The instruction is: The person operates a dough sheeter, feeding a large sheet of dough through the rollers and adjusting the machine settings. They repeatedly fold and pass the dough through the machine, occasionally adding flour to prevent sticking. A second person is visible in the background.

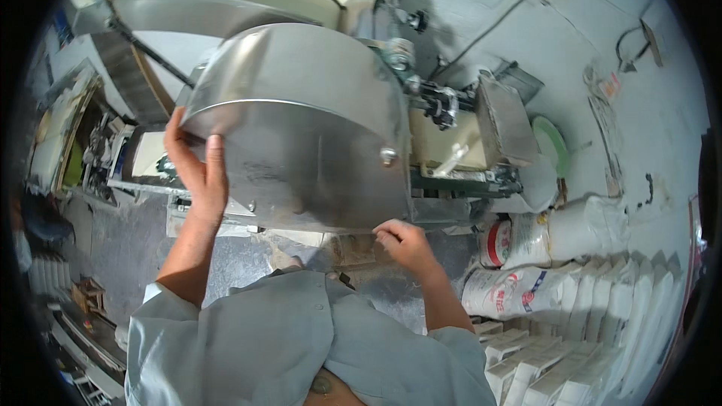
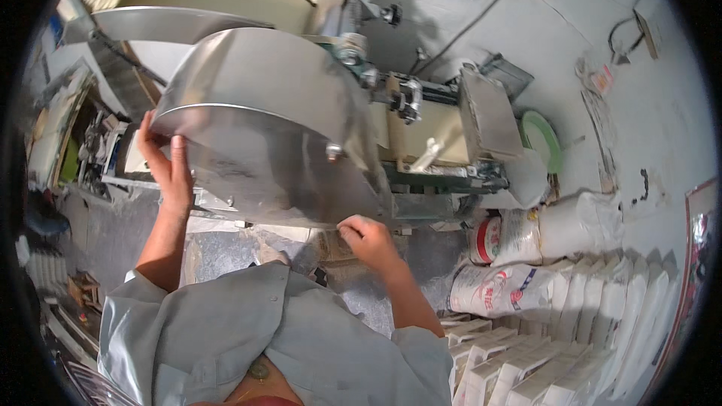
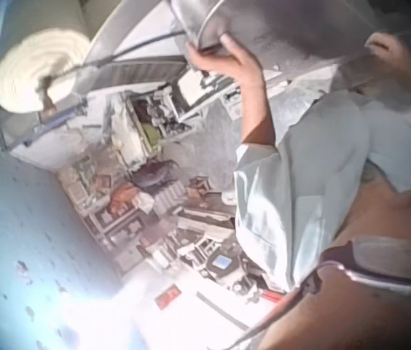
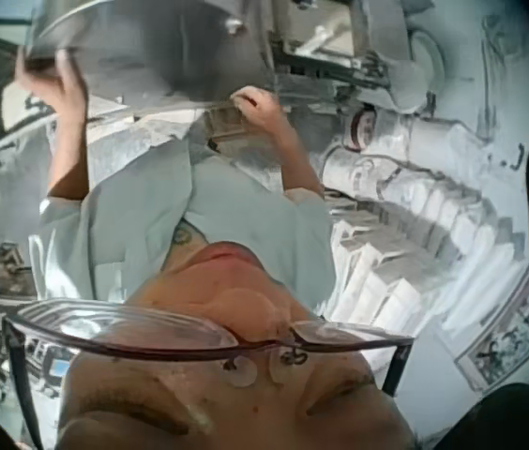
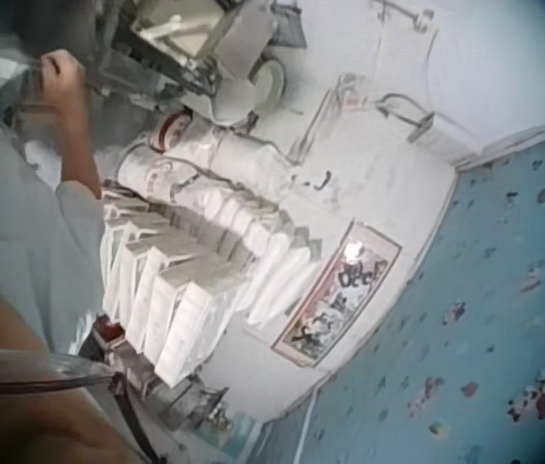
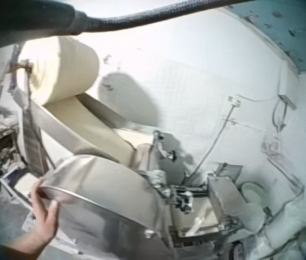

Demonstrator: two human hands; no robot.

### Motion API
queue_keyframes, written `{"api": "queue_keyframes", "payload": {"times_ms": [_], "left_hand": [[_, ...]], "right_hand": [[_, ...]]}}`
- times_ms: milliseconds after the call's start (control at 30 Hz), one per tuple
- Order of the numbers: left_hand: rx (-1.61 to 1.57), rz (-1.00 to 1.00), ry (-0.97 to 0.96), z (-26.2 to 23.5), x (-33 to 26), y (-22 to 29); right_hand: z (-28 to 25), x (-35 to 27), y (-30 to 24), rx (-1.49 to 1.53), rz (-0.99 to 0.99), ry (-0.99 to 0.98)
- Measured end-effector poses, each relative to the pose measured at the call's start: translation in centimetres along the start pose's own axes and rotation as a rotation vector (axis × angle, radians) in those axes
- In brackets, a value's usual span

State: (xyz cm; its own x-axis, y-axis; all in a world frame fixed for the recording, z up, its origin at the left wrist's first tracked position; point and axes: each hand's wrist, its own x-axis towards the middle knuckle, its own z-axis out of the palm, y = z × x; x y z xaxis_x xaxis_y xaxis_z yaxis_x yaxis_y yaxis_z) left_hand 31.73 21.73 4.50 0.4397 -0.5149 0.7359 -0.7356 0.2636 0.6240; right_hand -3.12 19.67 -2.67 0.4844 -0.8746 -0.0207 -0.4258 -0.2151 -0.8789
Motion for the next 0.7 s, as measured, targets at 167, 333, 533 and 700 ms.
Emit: {"api": "queue_keyframes", "payload": {"times_ms": [167, 333, 533, 700], "left_hand": [[-0.065, 0.050, 0.083, 1.2, -0.7, -0.4], [-0.142, 0.071, 0.144, 1.9, -1.2, -0.5], [-0.043, 0.122, 0.182, 2.9, -0.9, -0.3], [0.034, 0.045, 0.282, 2.7, -1.2, -1.4]], "right_hand": [[-8.2, 0.0, 3.0, 0.031, 0.099, 0.217], [-17.7, 2.6, 4.8, -0.166, 0.293, 0.452], [-27.5, 7.4, 10.9, -0.373, 0.437, 0.457], [-32.3, 10.8, 15.9, -0.724, 0.211, 0.164]]}}
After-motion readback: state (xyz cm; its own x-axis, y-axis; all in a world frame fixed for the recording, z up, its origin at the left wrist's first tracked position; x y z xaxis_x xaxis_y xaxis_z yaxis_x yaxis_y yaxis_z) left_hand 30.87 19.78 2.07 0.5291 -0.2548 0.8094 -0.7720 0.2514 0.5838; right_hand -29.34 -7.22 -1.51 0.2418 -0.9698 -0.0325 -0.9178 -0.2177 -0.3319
